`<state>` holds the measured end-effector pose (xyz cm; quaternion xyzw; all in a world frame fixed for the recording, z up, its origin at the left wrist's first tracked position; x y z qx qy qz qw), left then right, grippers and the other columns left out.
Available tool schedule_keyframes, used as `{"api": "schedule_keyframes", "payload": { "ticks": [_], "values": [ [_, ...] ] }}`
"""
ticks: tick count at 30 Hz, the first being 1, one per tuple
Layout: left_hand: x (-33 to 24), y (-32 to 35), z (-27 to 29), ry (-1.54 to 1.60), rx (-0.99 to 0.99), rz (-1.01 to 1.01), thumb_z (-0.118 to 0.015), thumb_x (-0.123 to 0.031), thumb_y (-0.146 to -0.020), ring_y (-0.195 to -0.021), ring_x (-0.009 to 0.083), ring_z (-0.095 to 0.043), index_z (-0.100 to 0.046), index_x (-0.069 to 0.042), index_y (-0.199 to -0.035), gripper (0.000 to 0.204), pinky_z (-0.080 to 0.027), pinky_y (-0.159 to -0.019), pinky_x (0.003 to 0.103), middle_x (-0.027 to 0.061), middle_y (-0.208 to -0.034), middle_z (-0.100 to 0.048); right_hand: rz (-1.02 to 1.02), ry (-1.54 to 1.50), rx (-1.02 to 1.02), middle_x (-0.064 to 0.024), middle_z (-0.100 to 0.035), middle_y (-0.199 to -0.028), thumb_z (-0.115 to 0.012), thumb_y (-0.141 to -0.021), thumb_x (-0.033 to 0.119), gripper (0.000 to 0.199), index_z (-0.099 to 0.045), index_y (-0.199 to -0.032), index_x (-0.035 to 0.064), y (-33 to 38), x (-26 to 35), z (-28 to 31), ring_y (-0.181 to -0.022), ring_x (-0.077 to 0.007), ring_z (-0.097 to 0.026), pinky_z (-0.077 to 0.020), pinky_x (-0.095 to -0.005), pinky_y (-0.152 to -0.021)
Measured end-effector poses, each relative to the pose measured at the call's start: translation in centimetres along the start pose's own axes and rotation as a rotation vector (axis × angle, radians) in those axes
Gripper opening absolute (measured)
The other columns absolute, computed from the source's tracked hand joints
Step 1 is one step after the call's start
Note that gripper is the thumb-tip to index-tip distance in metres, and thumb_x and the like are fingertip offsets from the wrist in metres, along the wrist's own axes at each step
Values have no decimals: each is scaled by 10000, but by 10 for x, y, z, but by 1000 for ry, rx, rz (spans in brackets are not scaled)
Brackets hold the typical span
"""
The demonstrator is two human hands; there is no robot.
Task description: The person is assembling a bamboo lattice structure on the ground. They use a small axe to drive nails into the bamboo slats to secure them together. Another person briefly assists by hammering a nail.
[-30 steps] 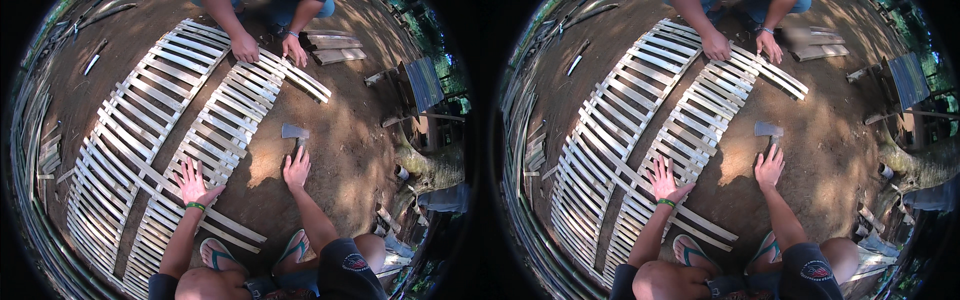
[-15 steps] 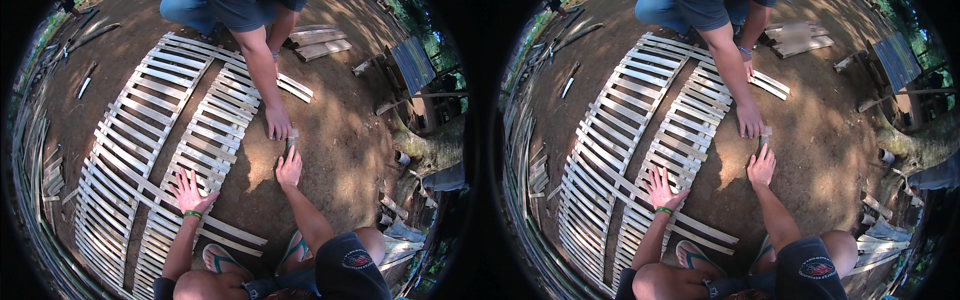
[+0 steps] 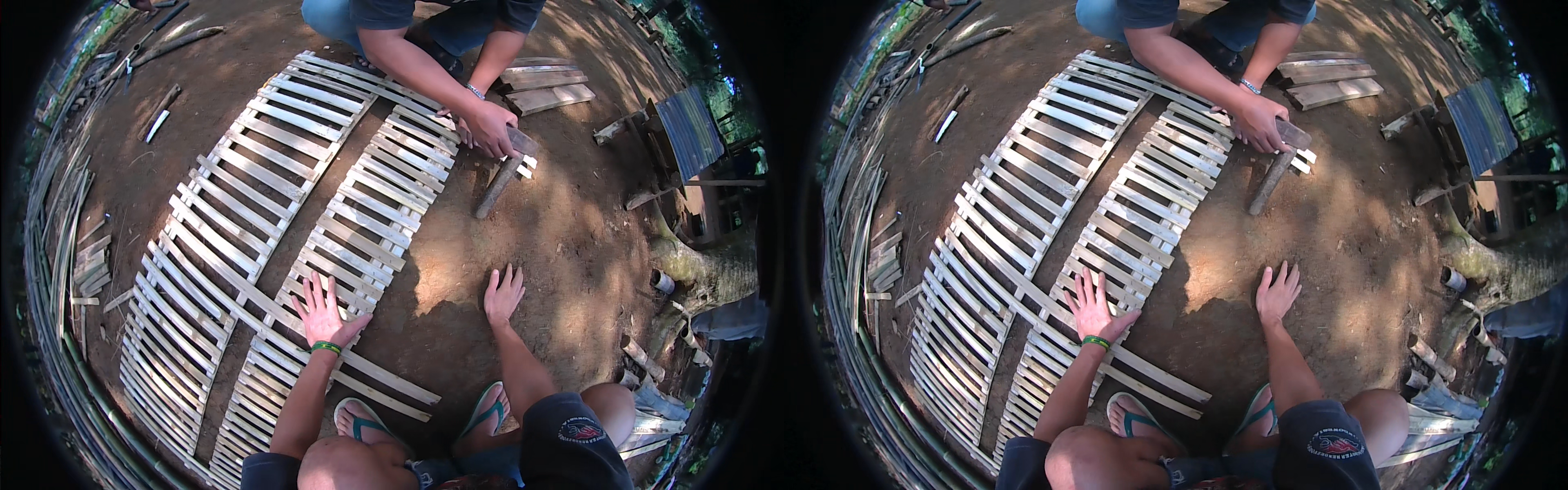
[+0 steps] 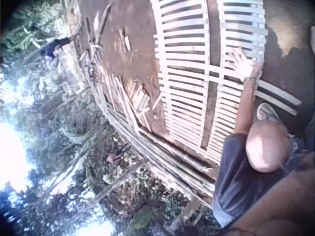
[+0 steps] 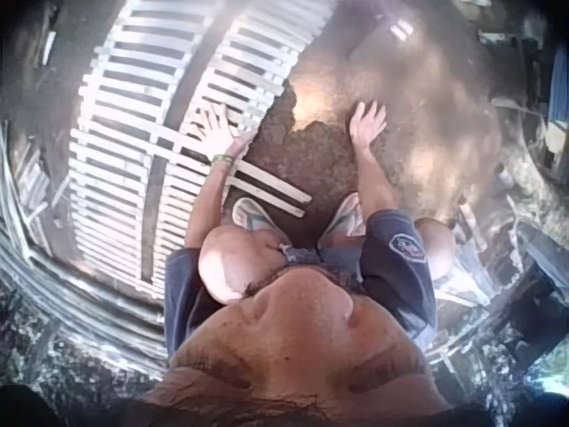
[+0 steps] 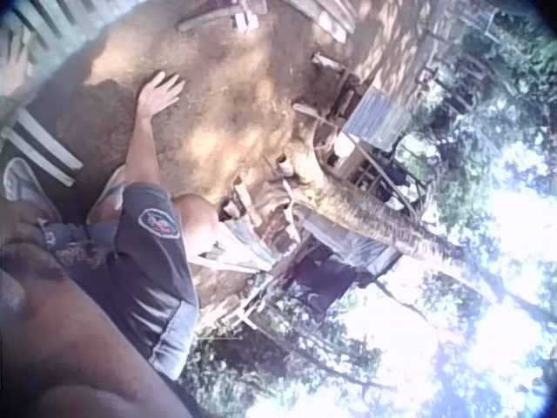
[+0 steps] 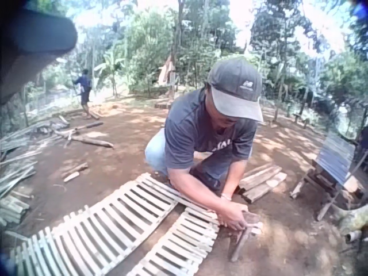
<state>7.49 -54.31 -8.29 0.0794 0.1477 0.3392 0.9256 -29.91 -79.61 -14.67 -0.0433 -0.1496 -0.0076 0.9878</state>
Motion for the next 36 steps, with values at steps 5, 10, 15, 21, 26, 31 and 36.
{"api": "schedule_keyframes", "payload": {
  "ticks": [5,10,15,21,26,31,36],
  "values": [
    [-5,-2,0,-10,-12,11,-825,-709,-652,-1626,380,-91,-274,-141,-1667,1287,-57,-1274,657,148,-1767,-114,83,108,4,-220,-378,-1643,-514,-1042,534,704,-458,-1561,61,1,-1,-4,-1540,-381,-327,-226,-574,-1269],
    [-1,0,-4,-26,-20,-4,-834,-683,-663,-1625,385,-91,-272,-136,-1665,1272,-52,-1275,653,167,-1763,-113,59,87,-2,-203,-396,-1636,-541,-1031,510,686,-468,-1557,76,6,0,-2,-1536,-373,-337,-227,-570,-1270],
    [-6,0,2,-18,5,3,-834,-680,-665,-1622,398,-101,-270,-147,-1667,1268,-65,-1268,667,172,-1762,-110,58,71,-2,-204,-398,-1632,-561,-1025,493,676,-476,-1550,75,7,-3,-1,-1532,-375,-341,-232,-570,-1268],
    [-1,0,-1,-9,3,-6,-789,-732,-683,-1626,397,-77,-271,-124,-1667,1267,-34,-1270,662,180,-1764,-96,66,88,-9,-204,-404,-1631,-567,-1024,489,671,-481,-1546,76,6,-2,-3,-1525,-379,-353,-238,-569,-1267],
    [0,0,-3,-19,-9,-14,-787,-739,-678,-1624,402,-81,-265,-128,-1669,1277,-34,-1271,659,185,-1763,-98,63,94,-5,-201,-399,-1635,-570,-1022,492,678,-473,-1554,82,6,-1,-3,-1530,-375,-347,-234,-567,-1271],
    [1,0,-5,-18,-21,-18,-781,-754,-673,-1622,403,-89,-261,-134,-1671,1285,-37,-1269,664,181,-1764,-100,65,81,-6,-199,-402,-1634,-571,-1020,489,680,-472,-1555,82,7,-1,-3,-1532,-373,-343,-233,-565,-1272],
    [0,0,-5,-15,-21,-21,-778,-764,-670,-1623,402,-89,-261,-136,-1672,1290,-39,-1266,668,177,-1765,-97,67,85,-17,-199,-406,-1631,-573,-1019,484,676,-474,-1552,81,6,-4,-4,-1530,-377,-346,-236,-566,-1271]
  ]
}}
Point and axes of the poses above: each hand's wrist, its own y-axis away from the middle knuckle, its own z-axis out of the back of the hand, x = y × z, the point moved 8 cm from there along -y, towards the middle knuckle
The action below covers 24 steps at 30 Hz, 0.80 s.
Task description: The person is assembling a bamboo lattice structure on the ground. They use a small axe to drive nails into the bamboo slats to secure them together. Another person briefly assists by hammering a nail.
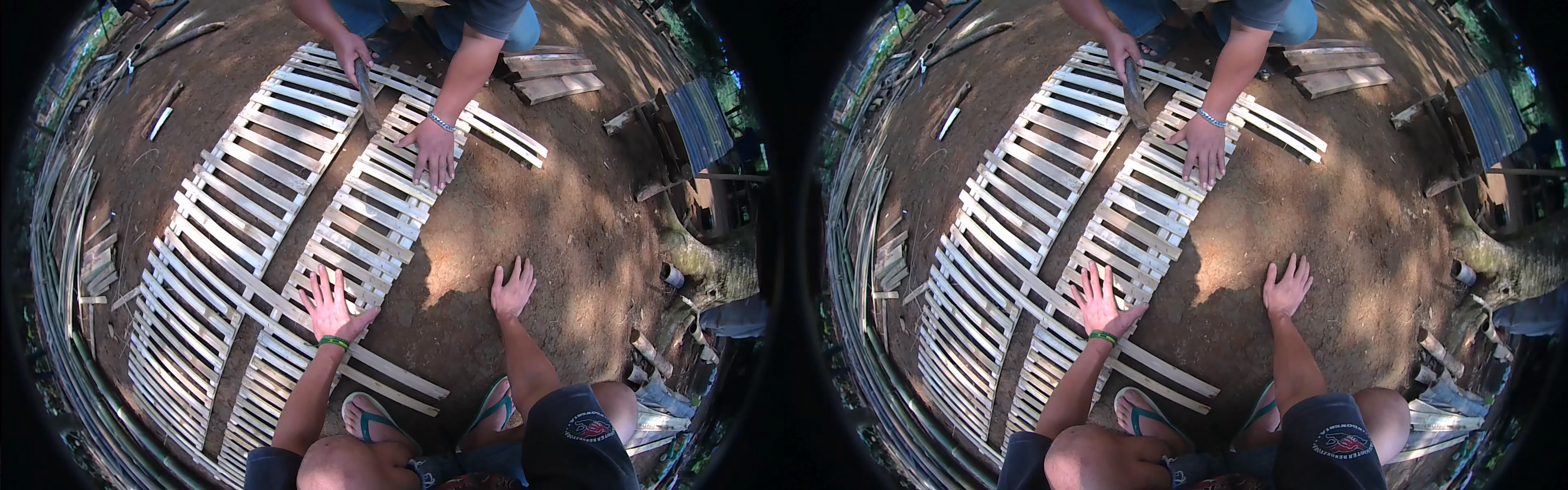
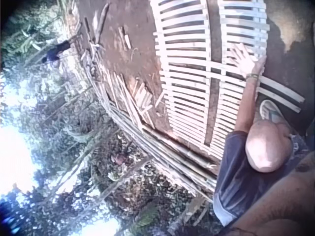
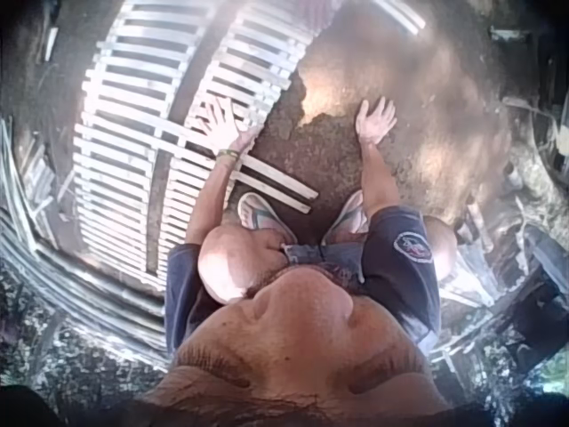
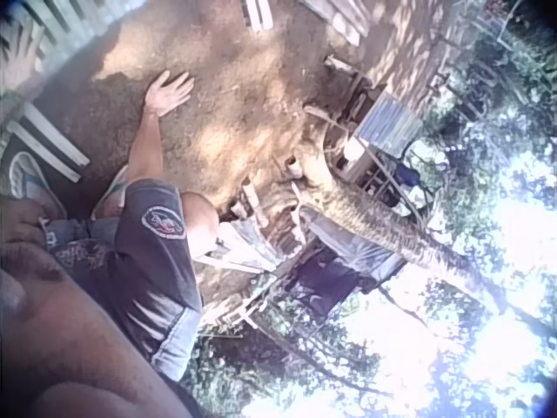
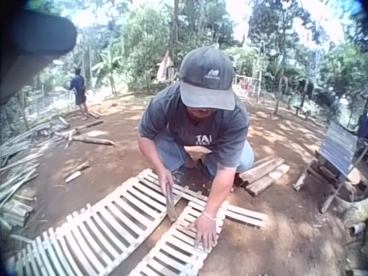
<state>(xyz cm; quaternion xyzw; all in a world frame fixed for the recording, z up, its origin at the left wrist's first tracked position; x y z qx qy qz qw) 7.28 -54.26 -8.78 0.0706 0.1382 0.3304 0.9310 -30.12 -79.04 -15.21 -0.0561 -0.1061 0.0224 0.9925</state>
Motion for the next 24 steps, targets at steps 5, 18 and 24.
{"api": "schedule_keyframes", "payload": {
  "ticks": [5,18,24],
  "values": [
    [2,-1,-1,-12,13,8,-775,-767,-673,-1624,398,-86,-263,-137,-1671,1287,-37,-1266,669,176,-1767,-91,9,-1,-13,-200,-417,-1619,-578,-1018,478,664,-485,-1540,77,1,3,2,-1523,-381,-354,-241,-568,-1268],
    [-1,0,4,5,28,16,-773,-763,-675,-1627,386,-76,-276,-138,-1666,1273,-33,-1270,666,171,-1765,-102,20,4,-30,-200,-426,-1611,-578,-1021,478,661,-482,-1538,78,2,2,0,-1522,-373,-358,-249,-574,-1263],
    [0,0,3,-10,28,16,-759,-778,-680,-1628,382,-73,-279,-135,-1663,1269,-32,-1271,661,167,-1767,-95,11,-3,-12,-197,-418,-1619,-583,-1020,471,659,-479,-1541,81,2,3,0,-1529,-368,-347,-239,-568,-1268]
  ]
}}
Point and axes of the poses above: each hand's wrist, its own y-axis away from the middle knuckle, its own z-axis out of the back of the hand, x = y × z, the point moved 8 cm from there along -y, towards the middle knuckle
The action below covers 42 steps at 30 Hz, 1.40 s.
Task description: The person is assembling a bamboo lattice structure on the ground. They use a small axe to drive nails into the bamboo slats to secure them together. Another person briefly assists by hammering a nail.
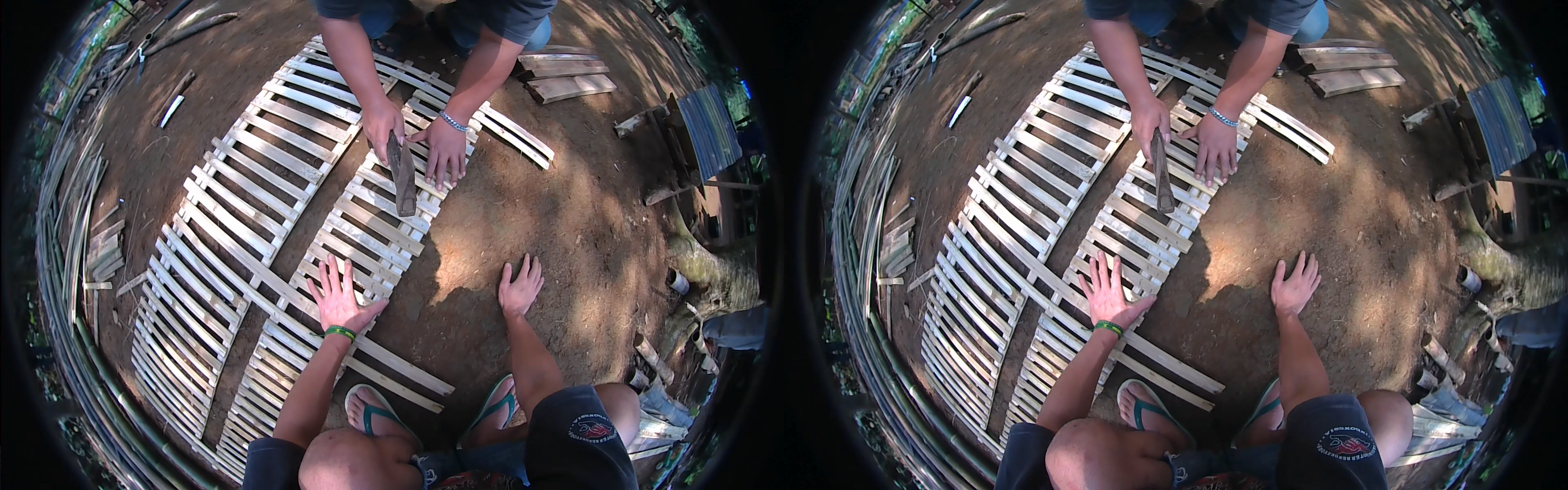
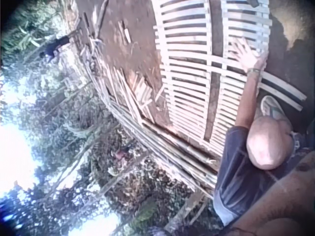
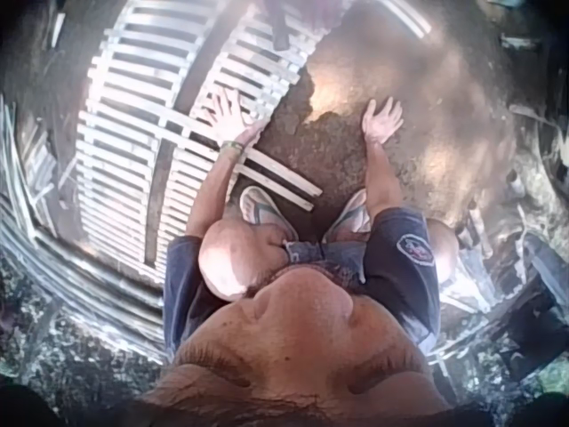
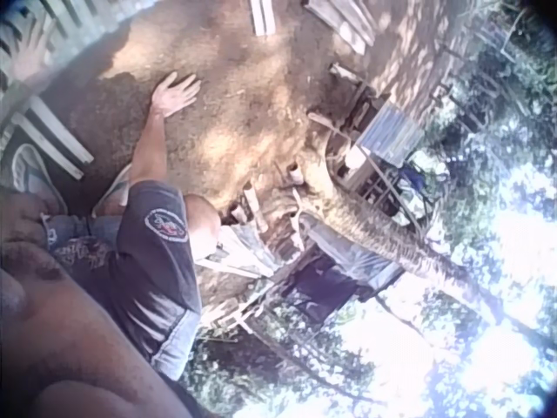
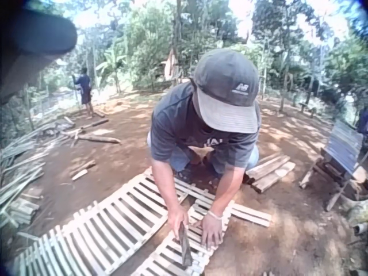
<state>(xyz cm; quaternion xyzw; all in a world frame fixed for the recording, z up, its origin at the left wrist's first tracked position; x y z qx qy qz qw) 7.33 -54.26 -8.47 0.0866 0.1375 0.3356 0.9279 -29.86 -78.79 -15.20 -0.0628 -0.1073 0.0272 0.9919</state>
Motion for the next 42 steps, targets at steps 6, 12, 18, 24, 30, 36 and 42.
{"api": "schedule_keyframes", "payload": {
  "ticks": [6,12,18,24,30,36,42],
  "values": [
    [-1,0,-2,11,10,-30,-748,-781,-696,-1631,372,-69,-273,-123,-1662,1261,-34,-1280,640,159,-1770,-89,-2,6,-2,-195,-414,-1622,-579,-1021,469,660,-477,-1545,80,-1,-1,-1,-1532,-366,-343,-229,-560,-1273],
    [-2,-1,-2,1,15,-20,-741,-789,-699,-1632,367,-72,-187,-89,-1681,1327,-35,-1282,633,161,-1772,-82,0,12,0,-196,-417,-1620,-575,-1021,473,661,-480,-1543,78,-1,0,0,-1527,-367,-350,-235,-559,-1270],
    [0,-2,-5,-5,17,-22,-731,-795,-704,-1638,346,-61,-102,-10,-1679,1401,-26,-1289,616,161,-1774,-71,7,14,-2,-200,-421,-1616,-570,-1024,477,663,-480,-1542,73,0,0,0,-1520,-373,-357,-244,-565,-1264],
    [-1,-2,-5,-11,32,-30,-687,-816,-732,-1641,338,-47,-101,17,-1671,1386,-12,-1290,616,170,-1773,-59,11,16,-5,-205,-423,-1614,-566,-1028,479,660,-484,-1539,70,-1,1,1,-1514,-379,-366,-251,-572,-1259],
    [-3,-2,-4,-5,30,-39,-669,-822,-748,-1642,340,-40,-97,22,-1670,1375,-11,-1290,619,174,-1773,-50,16,18,-17,-207,-422,-1615,-561,-1029,485,662,-486,-1538,68,-1,-2,-2,-1517,-380,-362,-245,-566,-1263],
    [0,-2,-7,-10,6,-39,-702,-810,-725,-1642,334,-39,-86,10,-1674,1398,-6,-1295,600,168,-1773,-59,15,16,-11,-207,-423,-1615,-557,-1029,491,666,-487,-1537,65,0,0,-2,-1521,-380,-358,-240,-563,-1267],
    [0,-3,-7,-14,22,-25,-709,-800,-730,-1643,326,-37,-77,9,-1675,1395,-6,-1297,598,170,-1773,-58,11,17,-9,-205,-425,-1615,-560,-1027,490,667,-485,-1538,70,-1,-1,-2,-1522,-377,-358,-239,-561,-1268]
  ]
}}
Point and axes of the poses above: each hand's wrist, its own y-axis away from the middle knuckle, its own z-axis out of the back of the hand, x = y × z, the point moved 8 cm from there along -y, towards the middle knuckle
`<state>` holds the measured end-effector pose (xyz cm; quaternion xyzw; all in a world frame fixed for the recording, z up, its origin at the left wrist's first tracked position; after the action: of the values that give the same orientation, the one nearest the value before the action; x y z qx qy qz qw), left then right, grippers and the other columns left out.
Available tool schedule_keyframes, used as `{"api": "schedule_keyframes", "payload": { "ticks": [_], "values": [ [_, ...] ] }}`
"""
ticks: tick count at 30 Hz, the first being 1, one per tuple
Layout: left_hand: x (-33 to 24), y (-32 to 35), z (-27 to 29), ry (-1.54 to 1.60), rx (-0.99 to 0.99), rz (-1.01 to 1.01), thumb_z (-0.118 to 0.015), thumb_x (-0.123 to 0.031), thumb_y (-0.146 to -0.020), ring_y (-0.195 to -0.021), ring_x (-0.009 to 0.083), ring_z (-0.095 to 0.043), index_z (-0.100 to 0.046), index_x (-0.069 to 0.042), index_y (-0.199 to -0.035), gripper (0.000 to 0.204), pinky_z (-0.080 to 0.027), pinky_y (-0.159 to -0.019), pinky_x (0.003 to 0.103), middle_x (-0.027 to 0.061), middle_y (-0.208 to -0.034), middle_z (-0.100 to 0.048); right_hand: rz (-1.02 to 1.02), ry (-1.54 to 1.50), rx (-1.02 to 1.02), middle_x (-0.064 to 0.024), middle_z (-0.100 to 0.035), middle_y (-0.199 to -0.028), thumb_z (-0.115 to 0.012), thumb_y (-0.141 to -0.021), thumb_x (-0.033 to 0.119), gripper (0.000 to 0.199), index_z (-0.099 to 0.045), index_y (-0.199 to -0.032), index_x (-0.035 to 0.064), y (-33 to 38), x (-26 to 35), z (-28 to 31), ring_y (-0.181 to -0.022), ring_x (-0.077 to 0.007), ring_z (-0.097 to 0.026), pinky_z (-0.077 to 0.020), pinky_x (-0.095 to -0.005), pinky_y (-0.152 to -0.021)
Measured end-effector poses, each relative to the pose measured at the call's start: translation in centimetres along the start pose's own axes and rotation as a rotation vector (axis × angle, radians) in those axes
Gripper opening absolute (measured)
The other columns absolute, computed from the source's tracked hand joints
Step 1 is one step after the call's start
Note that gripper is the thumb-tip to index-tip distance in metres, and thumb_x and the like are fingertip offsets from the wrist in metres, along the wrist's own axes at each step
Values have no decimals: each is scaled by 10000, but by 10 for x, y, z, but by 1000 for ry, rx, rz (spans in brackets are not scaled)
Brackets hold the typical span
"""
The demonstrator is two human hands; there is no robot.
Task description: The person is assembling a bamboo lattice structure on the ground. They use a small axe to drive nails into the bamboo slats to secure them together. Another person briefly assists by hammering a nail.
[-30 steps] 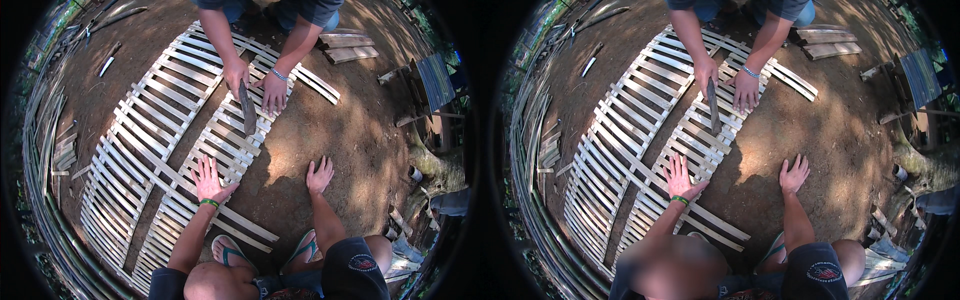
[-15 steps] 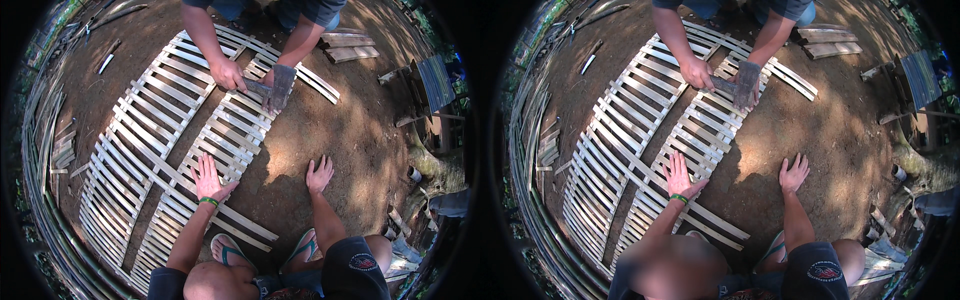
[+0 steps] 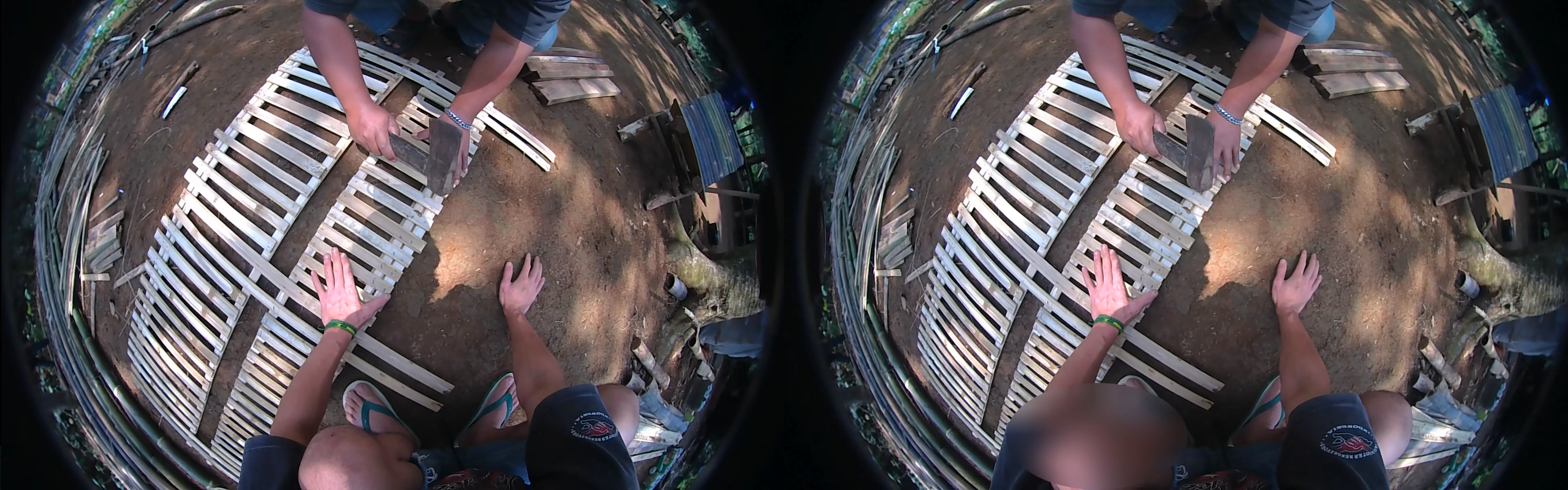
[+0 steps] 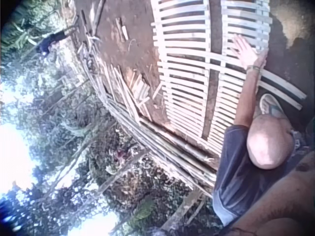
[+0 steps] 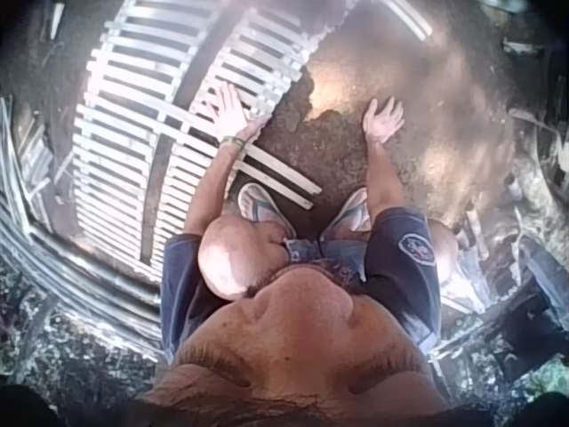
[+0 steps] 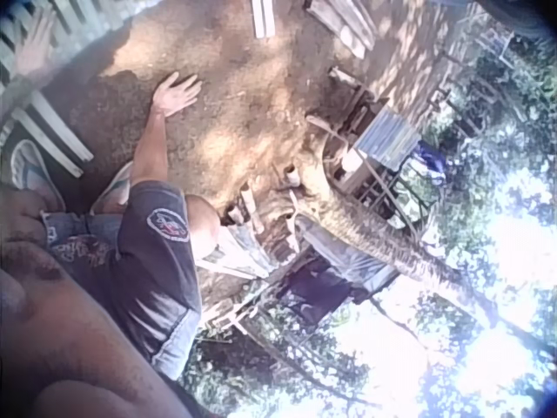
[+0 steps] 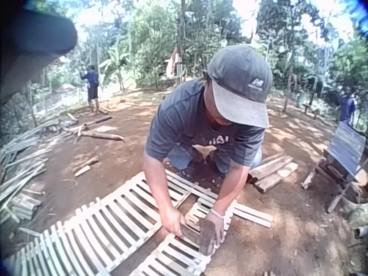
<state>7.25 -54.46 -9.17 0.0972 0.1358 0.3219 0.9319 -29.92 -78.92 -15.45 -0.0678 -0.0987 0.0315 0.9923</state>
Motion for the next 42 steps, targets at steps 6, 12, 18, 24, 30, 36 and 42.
{"api": "schedule_keyframes", "payload": {
  "ticks": [6,12,18,24,30,36,42],
  "values": [
    [0,-1,-2,1,-16,-9,-694,-811,-735,-1645,317,-30,-75,24,-1671,1399,6,-1295,598,171,-1774,-48,8,1,-14,-201,-427,-1614,-567,-1024,488,666,-485,-1539,74,0,-2,-2,-1521,-374,-360,-241,-564,-1267],
    [2,0,-4,3,-17,-12,-686,-818,-735,-1646,314,-19,-73,31,-1668,1403,13,-1292,602,172,-1774,-41,11,2,-13,-201,-428,-1613,-577,-1024,475,659,-485,-1539,75,1,-1,-2,-1518,-379,-363,-249,-565,-1263],
    [0,-1,-1,16,-14,-21,-691,-810,-737,-1646,315,-25,-73,32,-1668,1399,11,-1291,603,175,-1773,-47,0,25,2,-190,-412,-1627,-546,-1034,498,664,-468,-1556,94,1,-3,-2,-1522,-360,-359,-243,-552,-1267],
    [1,-1,-1,23,-30,-25,-696,-808,-732,-1645,320,-30,-84,29,-1668,1397,9,-1291,604,181,-1771,-56,-10,24,17,-188,-405,-1631,-538,-1040,500,662,-464,-1559,95,1,0,-1,-1524,-359,-355,-241,-551,-1268],
    [-2,0,3,12,-17,-25,-671,-822,-749,-1645,313,-37,-105,32,-1665,1374,-5,-1292,609,182,-1769,-66,-4,16,7,-197,-417,-1619,-554,-1031,493,667,-475,-1547,77,0,-1,-1,-1525,-368,-352,-239,-556,-1268],
    [-1,0,1,14,-21,-31,-685,-823,-732,-1644,325,-41,-99,31,-1666,1395,-3,-1290,612,185,-1769,-65,-1,12,4,-203,-425,-1612,-556,-1029,490,667,-482,-1538,66,0,1,1,-1522,-371,-356,-246,-562,-1265],
    [0,1,1,38,-40,-44,-710,-827,-704,-1642,336,-47,-86,31,-1667,1433,-2,-1289,611,195,-1767,-64,6,8,0,-207,-429,-1607,-556,-1029,487,664,-485,-1535,63,0,1,1,-1520,-376,-357,-248,-562,-1263]
  ]
}}
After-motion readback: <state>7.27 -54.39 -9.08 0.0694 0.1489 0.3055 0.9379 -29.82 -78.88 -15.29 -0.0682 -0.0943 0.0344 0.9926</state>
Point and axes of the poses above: each hand's wrist, its own y-axis away from the middle knuckle, its own z-axis out of the back of the hand, x = y × z, the point moved 8 cm from there along -y, towards the middle knuckle
